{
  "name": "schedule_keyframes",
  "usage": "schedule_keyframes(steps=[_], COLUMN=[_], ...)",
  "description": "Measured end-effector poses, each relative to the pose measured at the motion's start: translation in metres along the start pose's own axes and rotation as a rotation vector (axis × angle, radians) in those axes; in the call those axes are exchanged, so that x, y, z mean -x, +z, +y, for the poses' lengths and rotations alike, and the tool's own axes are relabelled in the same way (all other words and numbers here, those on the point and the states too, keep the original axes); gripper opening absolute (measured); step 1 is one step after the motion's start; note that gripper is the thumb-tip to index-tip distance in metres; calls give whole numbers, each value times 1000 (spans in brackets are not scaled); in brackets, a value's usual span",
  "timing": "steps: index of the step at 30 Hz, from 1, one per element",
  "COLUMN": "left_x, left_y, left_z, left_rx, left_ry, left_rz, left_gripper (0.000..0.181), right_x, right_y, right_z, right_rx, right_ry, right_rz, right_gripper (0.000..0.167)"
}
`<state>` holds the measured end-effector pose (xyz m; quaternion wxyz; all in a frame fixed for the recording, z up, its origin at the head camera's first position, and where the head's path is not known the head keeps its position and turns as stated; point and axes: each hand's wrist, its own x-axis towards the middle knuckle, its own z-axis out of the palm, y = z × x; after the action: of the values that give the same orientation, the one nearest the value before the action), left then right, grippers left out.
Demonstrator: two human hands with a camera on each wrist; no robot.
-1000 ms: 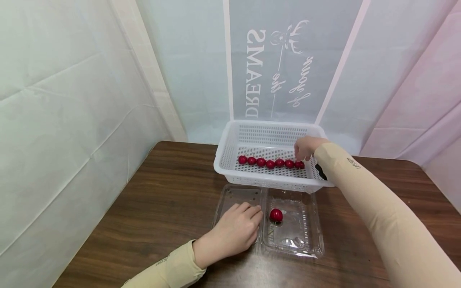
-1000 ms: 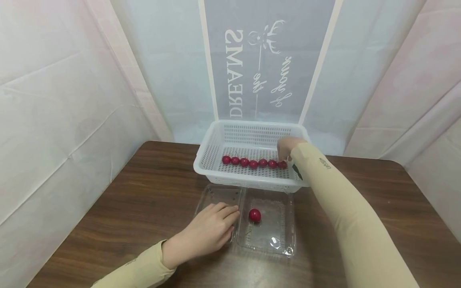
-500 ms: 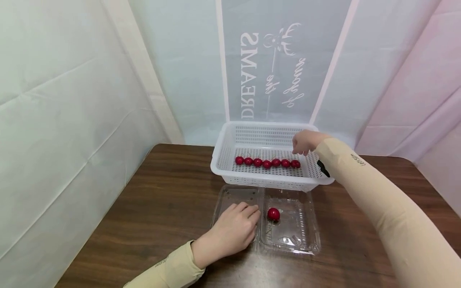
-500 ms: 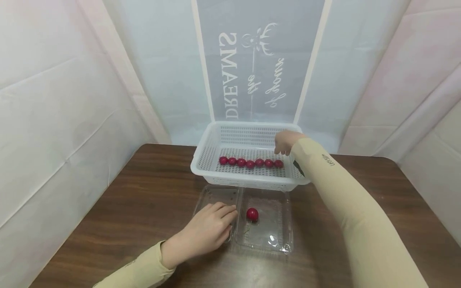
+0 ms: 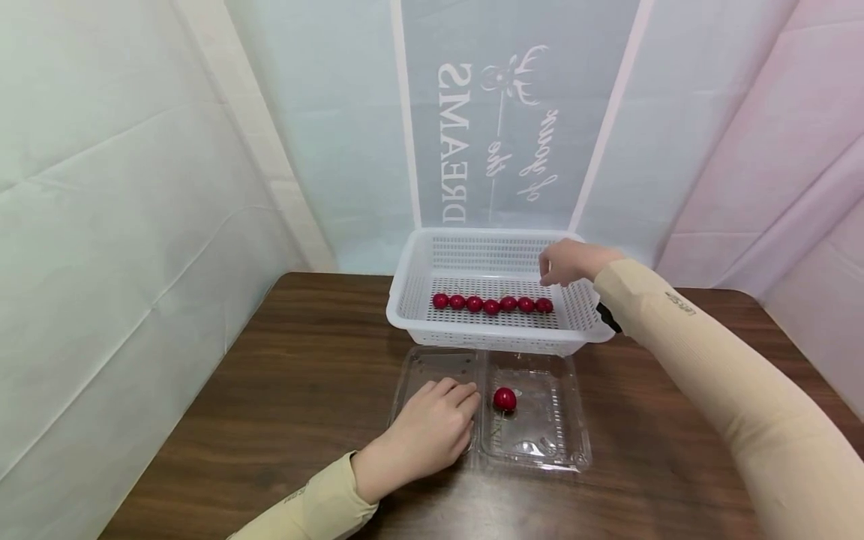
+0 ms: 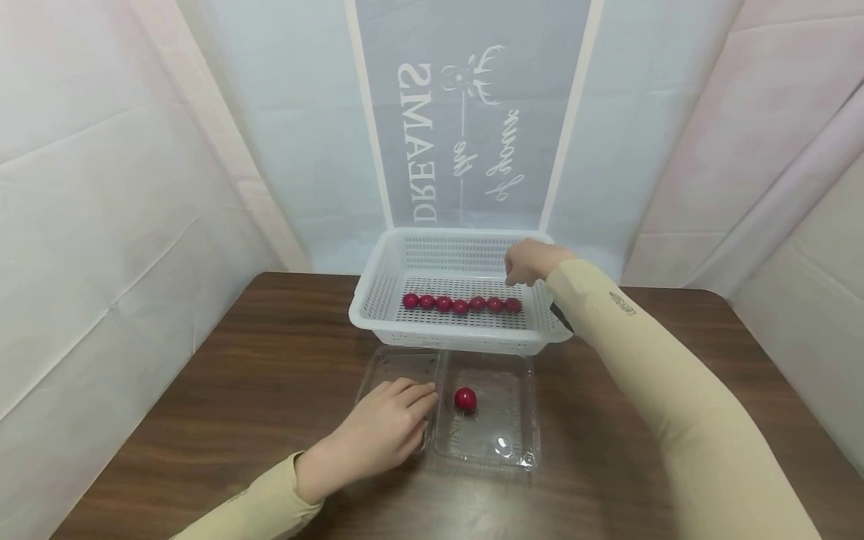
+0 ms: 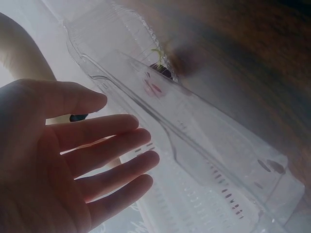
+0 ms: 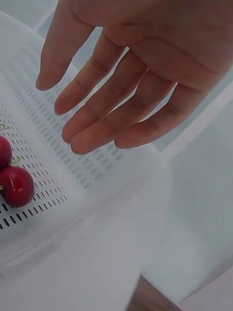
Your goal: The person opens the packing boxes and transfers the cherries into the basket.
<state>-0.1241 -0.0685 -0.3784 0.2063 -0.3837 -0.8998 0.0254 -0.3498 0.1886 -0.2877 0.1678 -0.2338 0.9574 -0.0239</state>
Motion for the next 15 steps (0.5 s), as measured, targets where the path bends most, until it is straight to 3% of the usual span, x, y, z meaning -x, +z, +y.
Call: schedule_keyframes(steps=[8,15], left_x=[1,1], left_y=[0,0], left_z=[0,0], left_rx=[7,7], left_ry=[0,2], left_rz=[6,19], left_gripper=[28,28], right_x=[12,33], right_y=[-1,-4], right_z=[-6,-12], right_rx=[59,34], right_ry=[-93,-161], right_rz=[119,201], right_gripper=[11,7])
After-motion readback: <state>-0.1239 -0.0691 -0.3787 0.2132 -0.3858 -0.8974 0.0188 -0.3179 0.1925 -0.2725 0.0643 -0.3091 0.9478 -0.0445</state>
